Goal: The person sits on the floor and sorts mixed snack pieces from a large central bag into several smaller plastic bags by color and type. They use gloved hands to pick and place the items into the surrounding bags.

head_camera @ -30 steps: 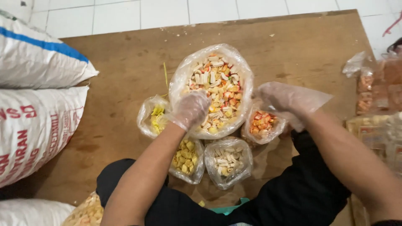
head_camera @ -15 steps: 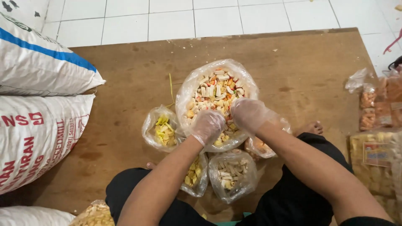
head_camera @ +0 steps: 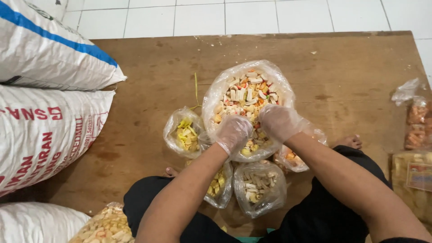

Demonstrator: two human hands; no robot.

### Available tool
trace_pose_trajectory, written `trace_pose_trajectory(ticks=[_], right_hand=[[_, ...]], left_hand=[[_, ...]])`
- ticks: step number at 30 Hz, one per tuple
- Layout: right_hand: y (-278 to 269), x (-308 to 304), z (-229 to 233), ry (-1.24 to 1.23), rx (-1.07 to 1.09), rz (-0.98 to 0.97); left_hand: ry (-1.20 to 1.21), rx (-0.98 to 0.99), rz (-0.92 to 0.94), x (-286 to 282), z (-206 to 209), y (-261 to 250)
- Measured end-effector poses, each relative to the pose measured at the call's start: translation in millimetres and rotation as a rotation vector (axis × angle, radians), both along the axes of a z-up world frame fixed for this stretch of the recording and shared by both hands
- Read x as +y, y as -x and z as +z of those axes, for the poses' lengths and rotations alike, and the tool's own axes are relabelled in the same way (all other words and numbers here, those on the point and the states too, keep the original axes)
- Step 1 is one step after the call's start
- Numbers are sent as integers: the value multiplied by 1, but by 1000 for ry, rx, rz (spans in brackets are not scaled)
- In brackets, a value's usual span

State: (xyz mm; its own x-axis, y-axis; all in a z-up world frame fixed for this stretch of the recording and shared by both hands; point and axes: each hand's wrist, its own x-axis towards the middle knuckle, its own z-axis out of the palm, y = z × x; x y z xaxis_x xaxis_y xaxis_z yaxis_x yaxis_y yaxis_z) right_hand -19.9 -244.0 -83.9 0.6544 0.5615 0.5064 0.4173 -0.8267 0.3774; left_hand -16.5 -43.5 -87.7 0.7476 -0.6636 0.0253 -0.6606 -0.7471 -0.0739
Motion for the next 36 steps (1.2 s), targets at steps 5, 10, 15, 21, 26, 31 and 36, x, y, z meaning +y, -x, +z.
trace_pose_trajectory(ticks=[5, 10, 15, 21, 26, 31, 36], right_hand=[[-17, -11, -47, 17, 22, -22], [-24, -8, -29, 25, 276, -50], [-32, -11, -28, 81, 428, -115], [-45, -32, -65, 91, 642, -184], [-37, -18, -39, 5, 656, -217], [-38, 11, 25, 58, 1065, -375], [-56, 16, 14, 149, 1163, -385]], left_hand=[[24, 33, 58, 2, 10, 5], [6, 88, -2, 16, 24, 2], [88, 162, 94, 18, 7, 0], [-12, 7, 52, 38, 15, 14], [167, -68, 71, 26, -49, 3], [339, -142, 13, 27, -9, 18], [233, -82, 22, 16, 14, 18]])
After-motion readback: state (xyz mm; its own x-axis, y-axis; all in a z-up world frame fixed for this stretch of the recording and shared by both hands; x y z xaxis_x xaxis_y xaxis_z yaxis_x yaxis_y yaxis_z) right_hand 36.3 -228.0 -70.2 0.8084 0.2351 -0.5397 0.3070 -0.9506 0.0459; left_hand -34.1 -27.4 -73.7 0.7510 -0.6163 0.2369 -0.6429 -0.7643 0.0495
